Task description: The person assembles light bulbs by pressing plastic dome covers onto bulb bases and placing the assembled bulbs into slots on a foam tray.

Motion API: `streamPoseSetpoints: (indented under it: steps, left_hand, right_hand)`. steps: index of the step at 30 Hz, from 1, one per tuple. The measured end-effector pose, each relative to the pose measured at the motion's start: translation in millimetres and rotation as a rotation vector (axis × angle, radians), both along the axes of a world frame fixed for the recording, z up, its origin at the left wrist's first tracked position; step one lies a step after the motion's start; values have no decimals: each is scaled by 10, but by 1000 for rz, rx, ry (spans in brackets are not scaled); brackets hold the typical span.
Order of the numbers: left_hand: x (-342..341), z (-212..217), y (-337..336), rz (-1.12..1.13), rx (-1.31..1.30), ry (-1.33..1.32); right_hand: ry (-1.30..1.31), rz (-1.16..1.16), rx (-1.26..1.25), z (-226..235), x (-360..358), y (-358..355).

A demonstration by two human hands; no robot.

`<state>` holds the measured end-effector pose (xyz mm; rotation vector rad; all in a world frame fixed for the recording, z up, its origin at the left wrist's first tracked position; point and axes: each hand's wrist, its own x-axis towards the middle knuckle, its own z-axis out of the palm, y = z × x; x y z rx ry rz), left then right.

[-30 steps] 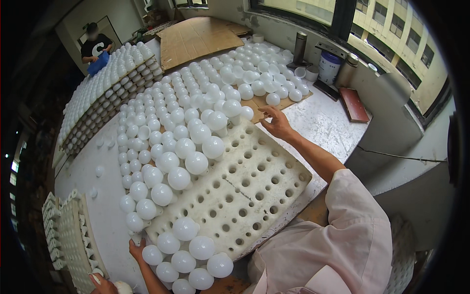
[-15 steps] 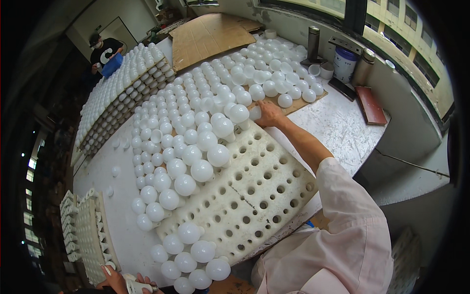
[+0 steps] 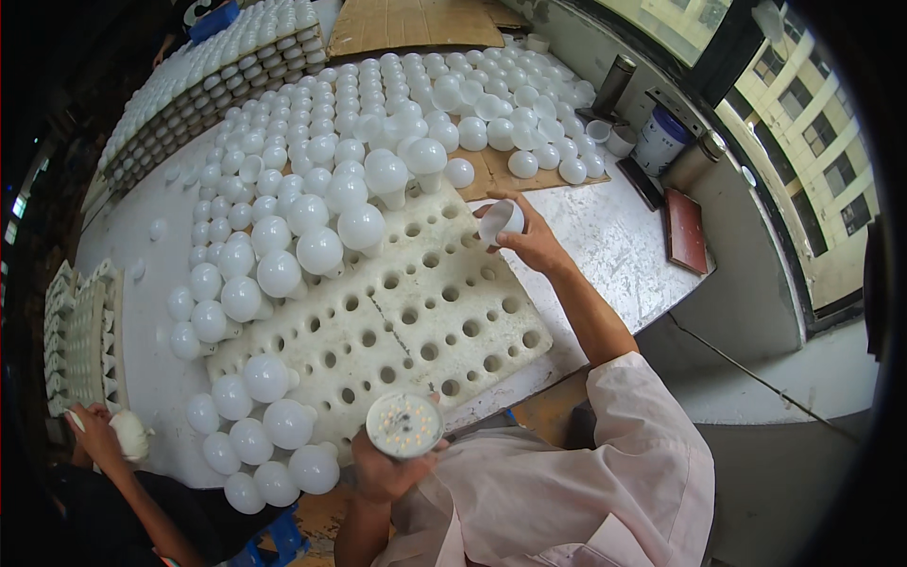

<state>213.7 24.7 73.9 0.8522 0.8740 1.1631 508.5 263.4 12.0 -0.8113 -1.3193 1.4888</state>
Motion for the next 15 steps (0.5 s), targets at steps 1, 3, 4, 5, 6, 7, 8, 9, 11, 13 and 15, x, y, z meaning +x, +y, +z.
streamPoseSetpoints:
  steps: [1,3,4,5,6,7,8,9,11,13,15]
  left_hand:
    - [21,-161,139,-46,61,156]
    - [141,-393,312,-22,33,92]
    - [126,-505,362,-47,28,113]
    - [129,-536,393,-36,12,109]
    - [129,-557,418,-47,14,139]
    - [128,-574,437,-63,20,166]
    - [113,-589,433,-56,10,162]
    - [89,-603,422,-79,0,185]
    - [71,-591,415,-136,-28,166]
    - [36,-597,400,-143,-32,180]
    - [5,-601,375,-153,-33,194]
  right_hand:
    - [-37,94,19,130,-87,-180]
    - [-78,236,98,161,-246,-441]
    - [-84,284,159,126,-324,-523]
    - [-84,297,143,120,-394,-610]
    - [-77,366,97,140,-459,-693]
    - [-73,429,54,173,-498,-754]
    - [-75,438,44,195,-527,-795]
    - [-107,500,39,216,-556,-828]
    - [-110,591,23,235,-608,-888]
    - [-140,622,68,218,-667,-895]
    - [-171,651,116,206,-712,-894]
